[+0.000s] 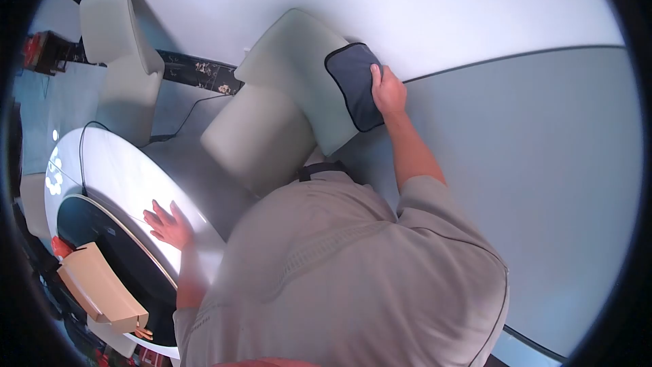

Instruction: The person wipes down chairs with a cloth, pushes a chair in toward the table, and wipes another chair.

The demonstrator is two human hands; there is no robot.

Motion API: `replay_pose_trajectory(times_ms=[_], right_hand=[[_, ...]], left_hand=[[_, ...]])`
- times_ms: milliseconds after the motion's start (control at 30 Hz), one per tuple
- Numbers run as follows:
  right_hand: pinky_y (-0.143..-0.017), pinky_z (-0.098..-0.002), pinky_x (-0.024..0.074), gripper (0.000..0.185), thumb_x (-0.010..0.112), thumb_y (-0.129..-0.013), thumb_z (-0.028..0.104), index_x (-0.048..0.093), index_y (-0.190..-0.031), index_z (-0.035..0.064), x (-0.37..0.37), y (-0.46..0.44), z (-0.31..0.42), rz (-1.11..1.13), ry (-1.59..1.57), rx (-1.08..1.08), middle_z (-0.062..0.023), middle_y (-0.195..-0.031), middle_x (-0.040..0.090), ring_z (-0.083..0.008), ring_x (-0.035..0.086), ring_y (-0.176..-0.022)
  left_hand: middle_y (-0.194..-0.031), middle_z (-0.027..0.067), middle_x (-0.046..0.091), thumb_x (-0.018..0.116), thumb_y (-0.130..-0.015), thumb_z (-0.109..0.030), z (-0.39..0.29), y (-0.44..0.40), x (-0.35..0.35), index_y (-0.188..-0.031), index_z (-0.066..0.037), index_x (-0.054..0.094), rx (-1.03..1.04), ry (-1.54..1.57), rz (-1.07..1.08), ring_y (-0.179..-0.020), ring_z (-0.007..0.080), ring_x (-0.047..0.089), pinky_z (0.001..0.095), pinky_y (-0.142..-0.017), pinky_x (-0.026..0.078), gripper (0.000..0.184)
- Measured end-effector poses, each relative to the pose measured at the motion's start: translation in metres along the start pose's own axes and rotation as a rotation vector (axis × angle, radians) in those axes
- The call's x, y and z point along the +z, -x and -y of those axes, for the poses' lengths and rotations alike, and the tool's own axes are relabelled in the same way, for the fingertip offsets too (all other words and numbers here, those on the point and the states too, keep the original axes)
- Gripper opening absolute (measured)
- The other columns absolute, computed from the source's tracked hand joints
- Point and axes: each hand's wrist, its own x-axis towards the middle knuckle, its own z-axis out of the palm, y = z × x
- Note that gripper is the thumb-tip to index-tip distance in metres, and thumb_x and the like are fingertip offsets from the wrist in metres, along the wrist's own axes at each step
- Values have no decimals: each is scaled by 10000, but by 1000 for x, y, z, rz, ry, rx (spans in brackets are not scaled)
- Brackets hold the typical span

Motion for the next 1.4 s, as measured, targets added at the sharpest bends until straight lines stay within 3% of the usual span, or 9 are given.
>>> replay_pose_trajectory(times_ms=[133, 433, 500, 633, 733, 833, 1133, 1200, 1400], right_hand=[[-736, -546, 533, 340, 614, -1017, 384, 665, -1037, 49, -11, -26, 23, -187, -121, -90, -282, -890, 705, -481, 676, -830], [-795, -509, 568, 410, 692, -949, 441, 714, -1112, 65, 22, -97, 75, -252, -220, 18, -249, -917, 741, -451, 716, -883], [-798, -507, 569, 431, 694, -937, 471, 724, -1090, 70, 30, -109, 76, -262, -185, 82, -241, -916, 745, -440, 722, -885], [-808, -499, 573, 492, 678, -917, 554, 744, -1032, 80, 30, -111, 79, -112, 14, 228, -227, -914, 752, -415, 732, -896], [-801, -496, 573, 520, 661, -918, 586, 745, -989, 77, 39, -110, 71, -56, -8, 259, -230, -902, 750, -409, 732, -894], [-791, -497, 571, 534, 660, -918, 597, 738, -962, 70, 45, -112, 66, -86, 15, 183, -223, -891, 750, -409, 729, -883], [-800, -519, 554, 578, 632, -930, 618, 727, -926, 48, 41, -109, 76, -159, -68, 254, -235, -926, 745, -432, 715, -912], [-800, -521, 552, 571, 633, -934, 607, 729, -929, 45, 44, -107, 77, -169, -101, 295, -237, -929, 745, -434, 715, -913], [-813, -513, 557, 548, 627, -942, 591, 745, -960, 56, 43, -106, 76, -180, -111, 292, -226, -939, 750, -428, 718, -922]], left_hand=[[-1696, 159, 245, 408, -1019, -687, 2, 0, 3, -1597, -298, 398, 13, -8, -14, -1594, 323, 166, 576, -1265, 97, 697], [-1700, 168, 227, 362, -1024, -705, 0, 2, 1, -1600, -284, 394, 15, -20, -10, -1596, 319, 160, 572, -1266, 88, 714], [-1656, 197, 325, 417, -1039, -648, -2, 3, 0, -1574, -249, 442, 51, -56, -86, -1558, 345, 274, 604, -1239, 197, 668], [-1652, 197, 333, 420, -1039, -646, 0, 2, 3, -1572, -248, 445, 46, -80, -96, -1555, 345, 280, 602, -1238, 200, 666], [-1697, 161, 239, 373, -1024, -700, 2, 2, 4, -1592, -283, 412, 8, -26, -23, -1594, 319, 169, 566, -1268, 100, 706], [-1698, 149, 245, 380, -1025, -694, 0, 1, -1, -1590, -287, 415, 6, -14, -16, -1592, 316, 173, 559, -1270, 100, 697], [-1696, 145, 251, 424, -1024, -668, -3, 2, 0, -1588, -294, 417, -4, -20, -19, -1590, 309, 181, 547, -1276, 103, 677], [-1659, 182, 327, 455, -1027, -642, -3, 2, -2, -1565, -249, 462, 37, -24, -83, -1553, 354, 279, 587, -1246, 198, 666], [-1654, 194, 333, 449, -1029, -645, 1, 3, 2, -1561, -249, 467, 53, -20, -100, -1553, 356, 282, 596, -1240, 204, 664]])
